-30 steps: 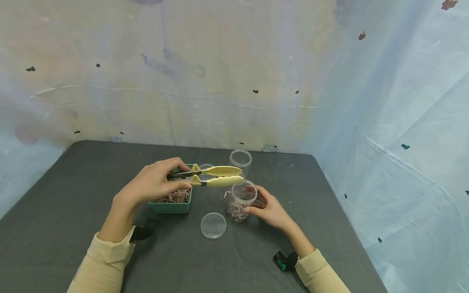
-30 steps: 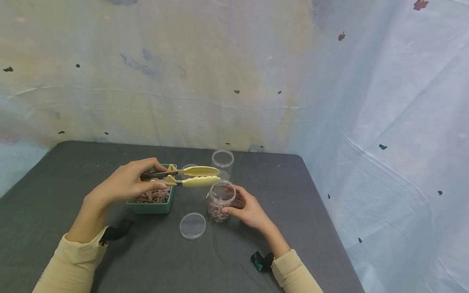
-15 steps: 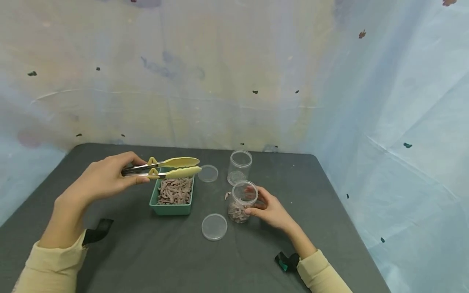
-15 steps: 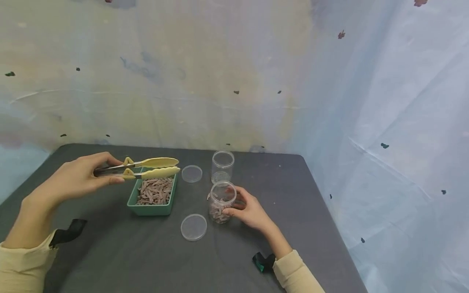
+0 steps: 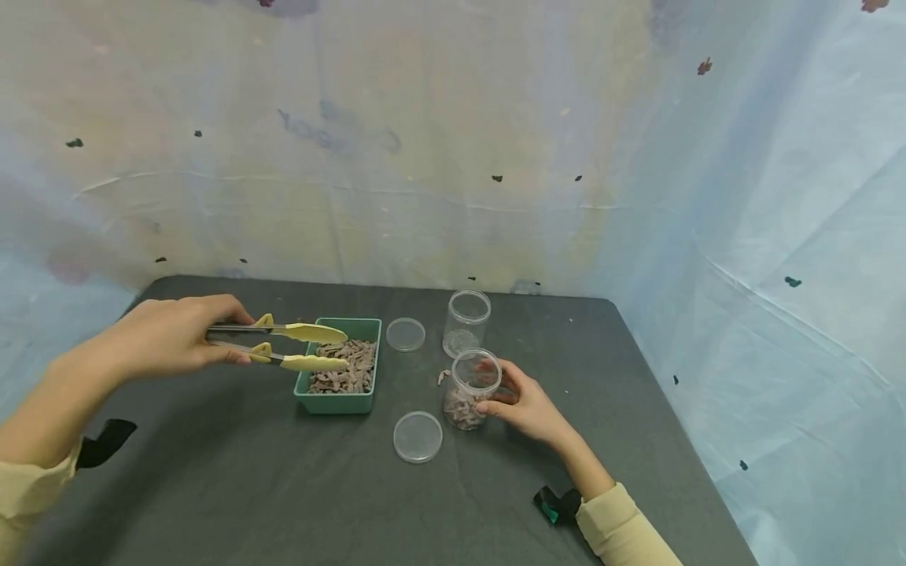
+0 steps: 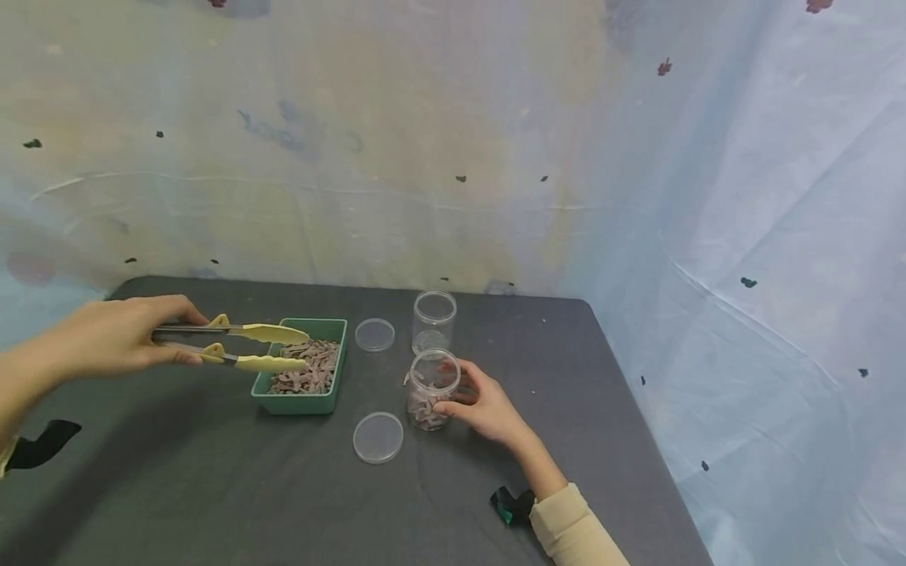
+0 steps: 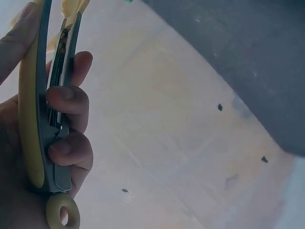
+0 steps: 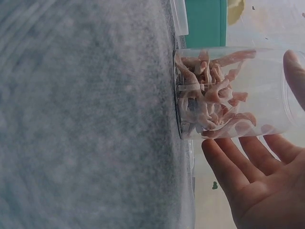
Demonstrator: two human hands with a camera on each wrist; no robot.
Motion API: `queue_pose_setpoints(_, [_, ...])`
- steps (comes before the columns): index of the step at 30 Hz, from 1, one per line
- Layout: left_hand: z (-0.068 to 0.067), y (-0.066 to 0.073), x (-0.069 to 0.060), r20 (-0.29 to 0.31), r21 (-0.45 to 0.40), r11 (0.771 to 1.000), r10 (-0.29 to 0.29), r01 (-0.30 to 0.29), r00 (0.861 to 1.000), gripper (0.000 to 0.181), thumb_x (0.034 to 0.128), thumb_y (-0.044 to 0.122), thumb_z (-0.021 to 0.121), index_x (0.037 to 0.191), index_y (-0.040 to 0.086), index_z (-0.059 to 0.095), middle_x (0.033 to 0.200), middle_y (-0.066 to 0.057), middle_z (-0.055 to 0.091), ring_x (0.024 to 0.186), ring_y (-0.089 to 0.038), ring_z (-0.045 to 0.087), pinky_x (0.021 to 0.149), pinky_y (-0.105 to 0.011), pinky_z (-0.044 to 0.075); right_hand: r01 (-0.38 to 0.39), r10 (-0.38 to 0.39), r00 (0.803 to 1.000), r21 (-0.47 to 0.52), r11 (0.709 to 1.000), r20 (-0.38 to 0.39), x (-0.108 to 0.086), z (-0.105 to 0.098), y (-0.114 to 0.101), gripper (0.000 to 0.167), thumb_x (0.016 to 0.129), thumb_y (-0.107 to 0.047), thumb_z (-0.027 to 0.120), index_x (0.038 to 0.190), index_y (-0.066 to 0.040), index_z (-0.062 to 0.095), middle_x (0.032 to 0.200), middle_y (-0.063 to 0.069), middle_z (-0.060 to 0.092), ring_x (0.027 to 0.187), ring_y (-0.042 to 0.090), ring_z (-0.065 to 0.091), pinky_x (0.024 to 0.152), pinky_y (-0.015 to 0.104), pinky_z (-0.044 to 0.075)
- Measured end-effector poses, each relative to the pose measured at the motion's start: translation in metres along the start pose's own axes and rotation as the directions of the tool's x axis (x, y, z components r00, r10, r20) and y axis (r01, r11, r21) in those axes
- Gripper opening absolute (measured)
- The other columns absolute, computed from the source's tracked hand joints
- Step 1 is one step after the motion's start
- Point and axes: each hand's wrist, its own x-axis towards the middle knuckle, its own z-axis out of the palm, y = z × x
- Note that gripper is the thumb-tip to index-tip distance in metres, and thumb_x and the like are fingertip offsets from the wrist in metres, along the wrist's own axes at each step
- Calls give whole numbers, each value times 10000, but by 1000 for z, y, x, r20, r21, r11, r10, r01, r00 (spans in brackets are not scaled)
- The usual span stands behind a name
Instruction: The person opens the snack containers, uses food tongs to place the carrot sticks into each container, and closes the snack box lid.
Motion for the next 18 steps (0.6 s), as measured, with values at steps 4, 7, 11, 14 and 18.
queue_pose_setpoints(4, [-4, -3, 4, 32, 51, 998, 38, -39, 999, 596, 806, 607, 829, 1213, 189, 706, 1185, -18, 734, 859, -158, 703, 581, -349, 476, -1, 1, 1000, -3, 1000, -2, 0, 0, 0, 721, 934, -72, 792, 1539, 20, 411, 1514, 204, 511, 1391, 418, 511, 1049, 413, 513])
queue_pose_setpoints(7, [-8, -4, 8, 50, 89, 994, 58, -62, 997, 636, 761, 626, 850, 1202, 188, 715, 1166, -1, 732, 863, -165, 705, 598, -370, 497, -2, 2, 1000, -5, 1000, -5, 0, 0, 0, 719, 933, -77, 794, 1537, 15, 416, 1512, 203, 514, 1389, 416, 513, 1049, 416, 513])
queue_pose_setpoints(11, [-13, -1, 16, 79, 119, 989, 78, -87, 994, 673, 717, 643, 868, 1195, 194, 717, 1166, 10, 717, 859, -158, 698, 601, -378, 509, -7, 7, 1000, -10, 1000, -6, 0, 0, 0, 718, 932, -82, 796, 1538, 4, 421, 1513, 198, 515, 1391, 410, 514, 1048, 404, 513])
queue_pose_setpoints(14, [-16, 4, 23, 100, 134, 986, 91, -104, 991, 652, 716, 595, 893, 1200, 194, 718, 1179, 6, 708, 889, -173, 701, 629, -408, 537, -10, 10, 1000, -14, 1000, -6, 0, 0, -1, 721, 932, -87, 797, 1540, 4, 420, 1513, 197, 514, 1390, 408, 515, 1045, 392, 515])
queue_pose_setpoints(18, [-13, 14, 35, 147, 145, 983, 93, -115, 985, 645, 735, 512, 914, 1229, 147, 716, 1202, -35, 698, 920, -213, 704, 673, -460, 562, -8, 8, 1000, -15, 1000, -6, 0, 0, 0, 720, 935, -88, 794, 1539, 13, 416, 1510, 205, 514, 1385, 415, 518, 1042, 396, 518])
